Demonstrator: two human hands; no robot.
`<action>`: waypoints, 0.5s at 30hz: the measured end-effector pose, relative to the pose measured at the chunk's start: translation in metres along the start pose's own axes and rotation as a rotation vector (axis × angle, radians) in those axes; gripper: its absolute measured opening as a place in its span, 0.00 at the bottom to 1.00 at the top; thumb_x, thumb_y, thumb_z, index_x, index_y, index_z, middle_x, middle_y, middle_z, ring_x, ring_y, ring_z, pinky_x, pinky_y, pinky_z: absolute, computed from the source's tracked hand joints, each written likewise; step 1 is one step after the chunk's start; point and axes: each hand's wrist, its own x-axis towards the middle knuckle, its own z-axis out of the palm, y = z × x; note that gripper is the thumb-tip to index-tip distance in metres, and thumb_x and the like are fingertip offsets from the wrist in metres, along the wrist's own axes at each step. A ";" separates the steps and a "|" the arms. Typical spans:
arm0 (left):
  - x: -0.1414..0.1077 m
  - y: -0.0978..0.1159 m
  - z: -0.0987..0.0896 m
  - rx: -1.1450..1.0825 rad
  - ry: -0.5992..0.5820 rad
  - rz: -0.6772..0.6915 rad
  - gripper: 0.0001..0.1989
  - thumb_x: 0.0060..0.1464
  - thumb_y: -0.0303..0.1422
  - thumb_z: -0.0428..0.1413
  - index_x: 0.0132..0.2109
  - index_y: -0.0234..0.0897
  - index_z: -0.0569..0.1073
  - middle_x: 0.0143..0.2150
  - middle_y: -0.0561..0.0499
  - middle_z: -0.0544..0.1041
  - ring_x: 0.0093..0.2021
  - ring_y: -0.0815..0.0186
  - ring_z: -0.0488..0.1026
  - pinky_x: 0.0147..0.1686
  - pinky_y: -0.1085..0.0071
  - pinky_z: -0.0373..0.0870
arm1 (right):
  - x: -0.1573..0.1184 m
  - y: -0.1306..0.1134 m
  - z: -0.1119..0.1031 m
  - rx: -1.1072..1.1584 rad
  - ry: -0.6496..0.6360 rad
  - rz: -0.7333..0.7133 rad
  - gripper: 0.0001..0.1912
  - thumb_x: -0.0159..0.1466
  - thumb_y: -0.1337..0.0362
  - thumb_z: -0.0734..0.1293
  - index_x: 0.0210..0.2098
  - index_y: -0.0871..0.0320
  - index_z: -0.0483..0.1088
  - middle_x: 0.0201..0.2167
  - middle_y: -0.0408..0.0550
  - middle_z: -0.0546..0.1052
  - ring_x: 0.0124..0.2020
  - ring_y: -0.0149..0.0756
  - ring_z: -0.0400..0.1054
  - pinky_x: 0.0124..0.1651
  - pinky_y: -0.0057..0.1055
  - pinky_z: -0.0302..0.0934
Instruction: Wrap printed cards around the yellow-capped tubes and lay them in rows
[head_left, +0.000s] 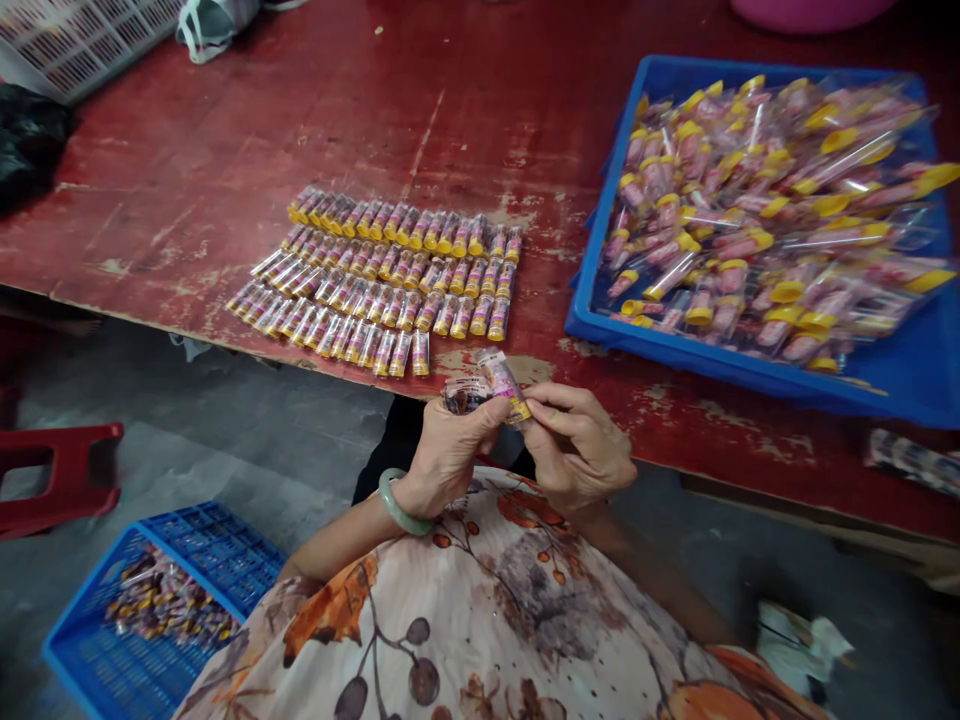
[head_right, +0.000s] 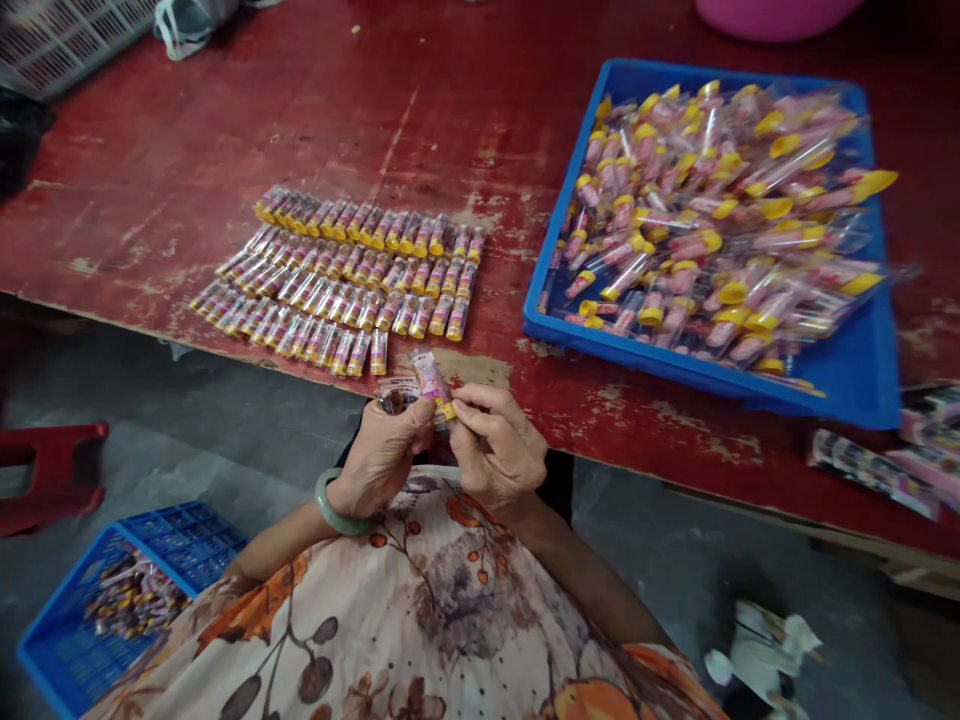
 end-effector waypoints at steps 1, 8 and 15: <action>0.000 -0.001 0.000 0.002 0.002 0.001 0.21 0.40 0.41 0.69 0.24 0.34 0.65 0.20 0.59 0.59 0.19 0.78 0.52 0.19 0.74 0.49 | -0.001 0.000 0.001 -0.005 0.001 0.006 0.11 0.58 0.73 0.68 0.37 0.51 0.74 0.37 0.46 0.79 0.36 0.37 0.75 0.36 0.36 0.71; 0.005 -0.001 -0.004 0.033 0.002 0.004 0.23 0.40 0.42 0.69 0.23 0.35 0.64 0.19 0.59 0.59 0.19 0.77 0.51 0.19 0.74 0.47 | 0.003 0.003 -0.006 0.047 -0.093 0.087 0.07 0.57 0.70 0.69 0.35 0.53 0.74 0.36 0.48 0.78 0.35 0.37 0.74 0.36 0.36 0.70; 0.014 -0.001 -0.014 0.142 -0.069 0.043 0.20 0.43 0.41 0.67 0.24 0.35 0.65 0.19 0.59 0.59 0.19 0.77 0.52 0.20 0.74 0.48 | 0.032 0.018 -0.017 0.539 -0.305 0.666 0.13 0.59 0.62 0.68 0.44 0.54 0.74 0.39 0.48 0.77 0.30 0.32 0.69 0.28 0.30 0.66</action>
